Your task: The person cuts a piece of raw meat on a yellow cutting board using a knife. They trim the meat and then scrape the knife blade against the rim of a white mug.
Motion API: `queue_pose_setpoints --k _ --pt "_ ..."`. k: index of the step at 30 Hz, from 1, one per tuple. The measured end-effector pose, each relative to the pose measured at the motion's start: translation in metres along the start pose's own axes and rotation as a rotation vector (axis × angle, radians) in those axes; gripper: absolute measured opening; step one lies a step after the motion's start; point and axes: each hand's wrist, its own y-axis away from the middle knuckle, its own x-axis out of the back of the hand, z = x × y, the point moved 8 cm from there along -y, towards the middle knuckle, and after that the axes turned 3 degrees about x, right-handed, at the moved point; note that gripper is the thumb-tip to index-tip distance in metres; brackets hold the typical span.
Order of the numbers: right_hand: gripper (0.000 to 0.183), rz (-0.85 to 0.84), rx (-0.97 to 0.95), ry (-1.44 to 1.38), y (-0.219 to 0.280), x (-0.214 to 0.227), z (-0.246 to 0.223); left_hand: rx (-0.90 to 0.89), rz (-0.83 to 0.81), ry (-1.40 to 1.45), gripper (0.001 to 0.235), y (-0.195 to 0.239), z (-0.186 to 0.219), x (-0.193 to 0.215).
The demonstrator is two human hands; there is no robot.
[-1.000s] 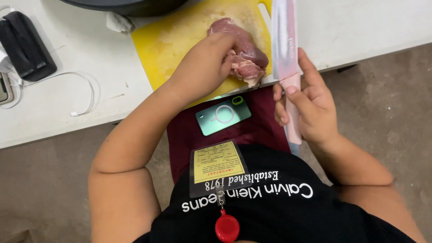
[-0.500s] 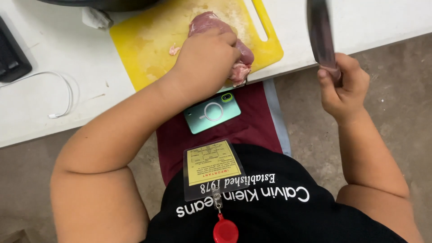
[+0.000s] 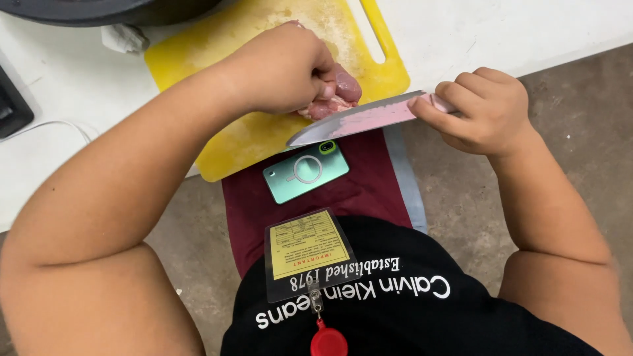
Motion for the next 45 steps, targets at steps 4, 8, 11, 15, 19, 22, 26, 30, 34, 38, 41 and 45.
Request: queue_pose_setpoints --k 4,8,11,15,19,22,26,30,34,38,41,45 --pt "0.019 -0.020 0.018 0.017 -0.009 -0.007 -0.001 0.157 -0.167 -0.057 0.019 0.010 0.017 0.013" --pt "0.015 -0.046 0.026 0.066 -0.023 -0.007 -0.001 0.313 -0.317 0.124 0.023 0.032 0.039 0.024" --pt "0.017 -0.105 0.008 0.089 -0.022 -0.013 -0.003 0.341 -0.339 0.100 0.021 0.028 0.037 0.022" --pt "0.025 -0.180 -0.040 -0.058 -0.011 -0.025 -0.009 0.306 -0.265 0.003 0.031 0.016 0.027 0.019" --pt "0.026 -0.186 -0.014 -0.021 -0.014 -0.017 -0.011 0.288 -0.260 0.042 0.032 0.017 0.030 0.020" --pt "0.016 -0.128 0.007 0.022 -0.032 -0.003 -0.010 0.324 -0.314 0.175 0.027 0.025 0.034 0.021" --pt "0.019 -0.129 0.001 0.057 -0.036 -0.008 -0.006 0.331 -0.315 0.172 0.025 0.023 0.032 0.022" --pt "0.028 -0.189 -0.023 0.031 -0.027 -0.021 -0.008 0.324 -0.297 0.199 0.027 0.024 0.029 0.020" --pt "0.027 -0.199 -0.067 -0.027 -0.019 -0.025 -0.009 0.264 -0.265 0.125 0.027 0.018 0.026 0.017" --pt "0.028 -0.151 -0.069 0.011 -0.030 -0.023 -0.015 0.070 -0.184 0.001 0.027 -0.003 0.011 0.001" --pt "0.029 -0.097 -0.085 0.009 -0.033 -0.023 -0.016 -0.056 -0.054 -0.109 0.028 -0.017 -0.001 -0.006" --pt "0.020 -0.135 -0.123 -0.028 -0.021 -0.022 -0.013 -0.234 0.008 -0.046 0.026 -0.014 0.005 -0.005"
